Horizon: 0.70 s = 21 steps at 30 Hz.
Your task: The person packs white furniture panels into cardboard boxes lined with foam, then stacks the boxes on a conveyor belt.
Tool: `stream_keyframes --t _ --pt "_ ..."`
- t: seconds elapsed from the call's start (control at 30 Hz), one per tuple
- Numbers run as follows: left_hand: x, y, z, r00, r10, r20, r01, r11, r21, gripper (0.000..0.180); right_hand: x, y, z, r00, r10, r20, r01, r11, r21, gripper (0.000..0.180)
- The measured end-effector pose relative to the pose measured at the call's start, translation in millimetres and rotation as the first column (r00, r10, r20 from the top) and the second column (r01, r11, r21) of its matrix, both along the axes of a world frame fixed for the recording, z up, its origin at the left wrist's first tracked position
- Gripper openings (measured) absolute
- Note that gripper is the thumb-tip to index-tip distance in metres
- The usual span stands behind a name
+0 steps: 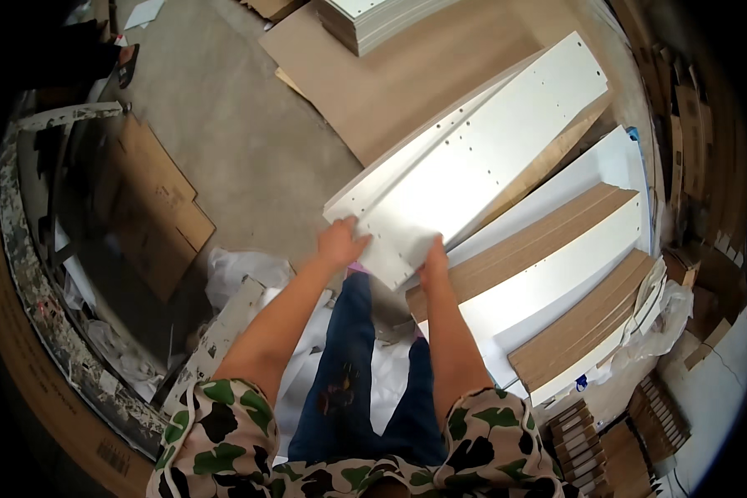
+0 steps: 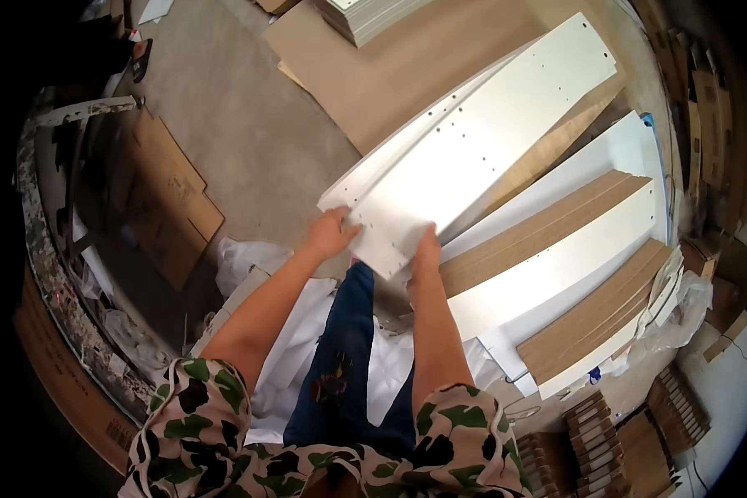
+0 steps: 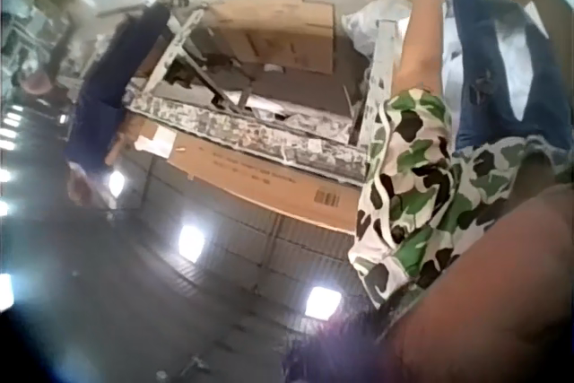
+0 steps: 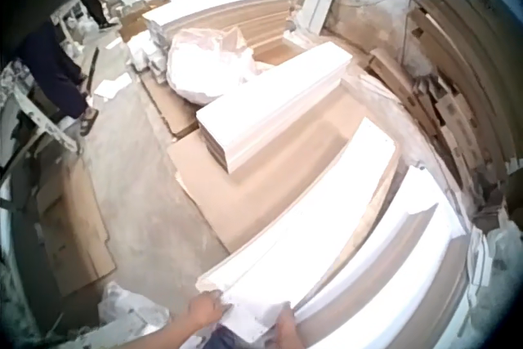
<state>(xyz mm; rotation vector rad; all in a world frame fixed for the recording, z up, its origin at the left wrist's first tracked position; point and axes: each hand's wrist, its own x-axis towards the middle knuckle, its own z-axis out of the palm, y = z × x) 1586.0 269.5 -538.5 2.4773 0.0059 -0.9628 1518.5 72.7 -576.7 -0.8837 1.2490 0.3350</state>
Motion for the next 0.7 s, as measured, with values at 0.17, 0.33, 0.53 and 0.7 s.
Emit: stream_keyframes --t 0.17,0.33,0.53,0.7 --pt "-3 -60 29 0.914 0.309 -0.262 -0.391 0.843 -0.370 0.054 -20 -9 92 0.984 -0.103 -0.143 0.017 0.863 -0.505 0.072" --pt "-57 -135 97 0.929 0.340 0.146 -0.258 0.878 -0.402 0.046 -74 -67 138 0.959 -0.263 -0.105 0.214 0.916 -0.340 0.069" --pt "-143 -191 109 0.967 0.244 -0.074 -0.252 0.866 -0.431 0.046 -190 -105 145 0.907 -0.404 -0.116 0.320 0.843 -0.433 0.071" --pt "-175 -235 79 0.999 0.019 0.030 -0.007 0.932 -0.362 0.044 -239 -135 114 0.833 -0.517 -0.200 0.377 0.792 -0.480 0.066"
